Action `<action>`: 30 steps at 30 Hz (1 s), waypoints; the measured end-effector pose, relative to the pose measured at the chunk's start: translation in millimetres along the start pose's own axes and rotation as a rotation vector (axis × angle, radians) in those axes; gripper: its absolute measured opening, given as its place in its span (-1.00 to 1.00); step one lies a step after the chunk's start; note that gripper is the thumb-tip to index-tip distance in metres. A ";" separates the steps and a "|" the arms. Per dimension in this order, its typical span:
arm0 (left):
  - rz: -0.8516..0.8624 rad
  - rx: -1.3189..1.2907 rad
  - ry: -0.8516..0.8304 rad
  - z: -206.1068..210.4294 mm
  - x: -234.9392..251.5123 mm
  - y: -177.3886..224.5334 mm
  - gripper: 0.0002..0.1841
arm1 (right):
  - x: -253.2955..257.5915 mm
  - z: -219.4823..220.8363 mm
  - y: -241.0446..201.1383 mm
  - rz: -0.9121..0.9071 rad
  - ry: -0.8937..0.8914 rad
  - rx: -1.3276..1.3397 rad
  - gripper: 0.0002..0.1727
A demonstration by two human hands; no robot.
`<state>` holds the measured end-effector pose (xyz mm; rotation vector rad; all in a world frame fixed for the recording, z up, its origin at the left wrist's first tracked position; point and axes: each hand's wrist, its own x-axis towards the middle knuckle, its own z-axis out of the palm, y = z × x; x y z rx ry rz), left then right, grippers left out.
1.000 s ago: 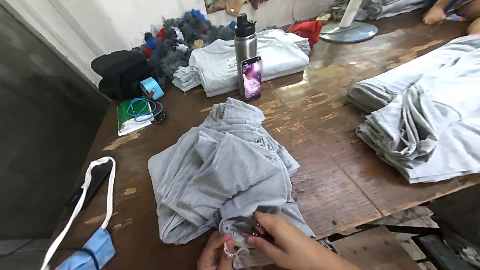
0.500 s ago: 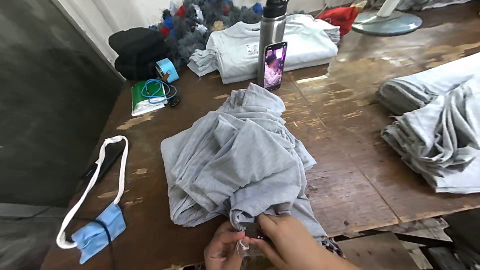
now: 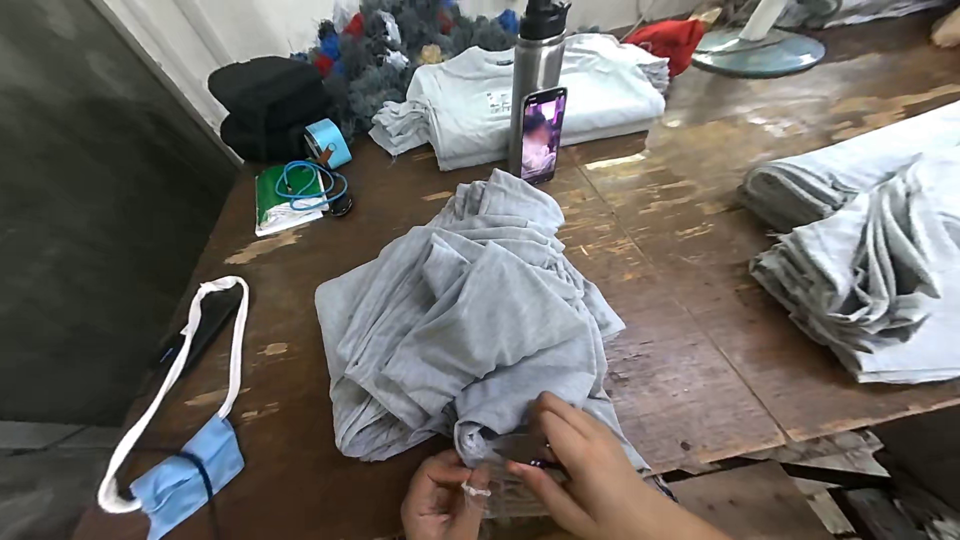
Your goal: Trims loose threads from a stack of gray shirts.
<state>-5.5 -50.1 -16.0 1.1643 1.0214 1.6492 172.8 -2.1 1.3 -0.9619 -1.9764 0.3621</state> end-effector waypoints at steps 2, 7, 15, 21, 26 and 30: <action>0.011 0.057 0.008 0.9 -0.5 3.3 -0.81 | 8.7 8.0 3.1 -0.024 0.054 -0.089 -0.65; 0.138 0.157 -0.066 -14.2 -1.1 9.4 -0.77 | 15.7 10.9 18.8 0.005 0.131 0.053 -0.84; 0.349 0.515 -0.256 -41.3 11.6 3.7 -0.92 | -14.2 -25.4 29.6 0.136 -0.184 0.204 -0.85; 0.258 0.466 -0.354 -43.4 13.4 7.8 -0.96 | -18.3 -18.2 28.6 0.018 -0.381 -0.059 -0.36; 0.171 0.354 -0.311 -39.0 12.5 11.0 -0.92 | -14.7 -15.9 28.1 -0.038 -0.423 -0.124 -0.35; 0.105 0.294 -0.258 -34.5 10.5 13.8 -0.89 | -14.1 -13.3 27.3 -0.038 -0.427 -0.142 -0.37</action>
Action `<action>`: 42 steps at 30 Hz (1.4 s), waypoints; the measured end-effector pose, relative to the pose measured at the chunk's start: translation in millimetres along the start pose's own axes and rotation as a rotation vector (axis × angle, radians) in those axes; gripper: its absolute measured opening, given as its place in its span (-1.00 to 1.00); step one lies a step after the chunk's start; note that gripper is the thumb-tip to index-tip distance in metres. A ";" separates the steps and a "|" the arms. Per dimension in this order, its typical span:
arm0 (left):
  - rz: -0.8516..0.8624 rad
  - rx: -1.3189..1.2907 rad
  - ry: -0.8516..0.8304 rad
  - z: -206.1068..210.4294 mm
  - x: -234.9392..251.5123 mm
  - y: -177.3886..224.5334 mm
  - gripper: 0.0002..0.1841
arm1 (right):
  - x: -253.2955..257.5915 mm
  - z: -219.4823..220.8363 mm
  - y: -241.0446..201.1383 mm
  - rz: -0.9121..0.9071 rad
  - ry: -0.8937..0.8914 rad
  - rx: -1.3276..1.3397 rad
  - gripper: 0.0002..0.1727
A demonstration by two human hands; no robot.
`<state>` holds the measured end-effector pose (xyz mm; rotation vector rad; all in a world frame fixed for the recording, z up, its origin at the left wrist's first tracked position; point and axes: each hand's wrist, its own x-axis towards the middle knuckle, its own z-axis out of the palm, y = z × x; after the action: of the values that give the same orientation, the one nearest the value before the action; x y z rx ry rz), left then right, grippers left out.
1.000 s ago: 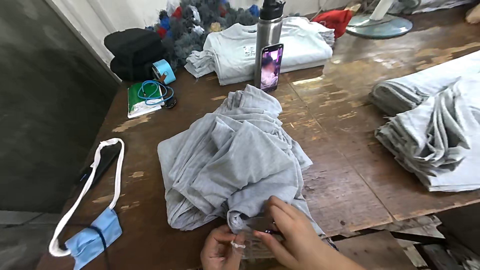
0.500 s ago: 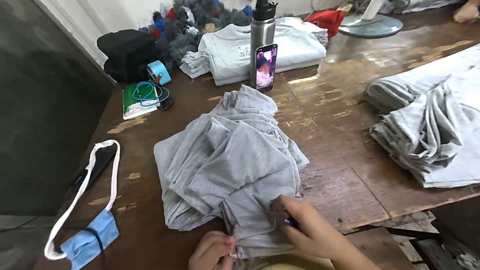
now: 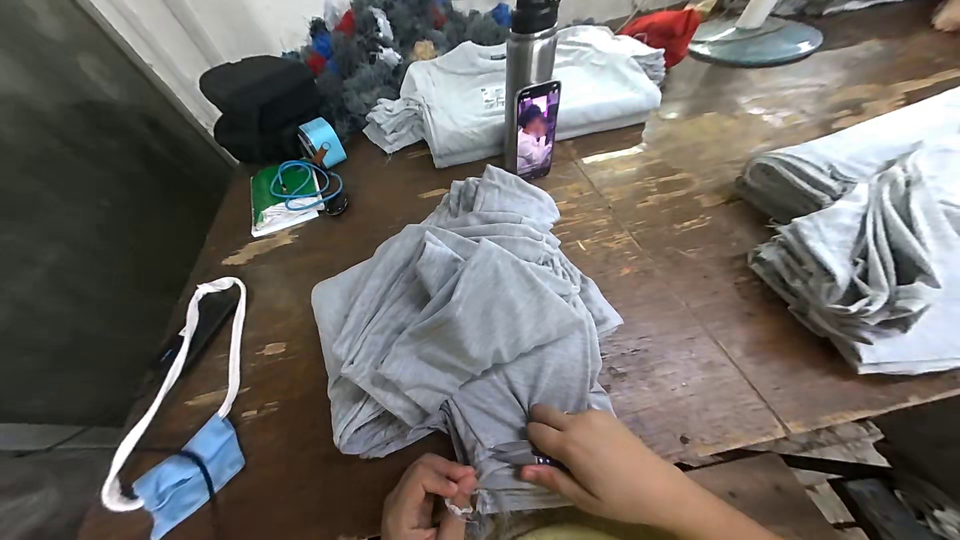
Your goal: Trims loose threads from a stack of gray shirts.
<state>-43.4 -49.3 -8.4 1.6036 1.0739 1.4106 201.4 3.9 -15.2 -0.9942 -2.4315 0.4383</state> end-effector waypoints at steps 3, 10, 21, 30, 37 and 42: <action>-0.023 0.042 0.005 2.5 0.4 1.2 -0.92 | 2.3 0.8 -2.4 0.009 -0.015 -0.043 -0.37; -0.064 -0.073 -0.032 6.9 2.0 4.6 -0.93 | 4.6 4.1 -8.1 0.030 -0.020 -0.102 -0.39; -0.051 0.603 -0.111 8.0 24.0 12.5 -0.88 | -0.6 -5.1 -4.3 0.084 -0.040 0.048 -0.38; -0.102 0.783 -0.387 15.0 33.5 21.1 -0.85 | -2.3 -7.6 -3.7 0.073 -0.053 0.115 -0.44; -0.070 0.218 -0.272 -0.7 17.1 10.0 -0.90 | -0.2 -4.8 -3.9 0.024 -0.053 0.038 -0.46; -0.085 0.153 -0.188 3.7 11.7 15.8 -0.91 | 6.3 -5.5 -10.3 0.043 -0.064 -0.028 -0.46</action>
<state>-37.2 -44.5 10.1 1.7391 1.1461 1.1200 194.6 1.9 -4.0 -1.0617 -2.4826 0.4588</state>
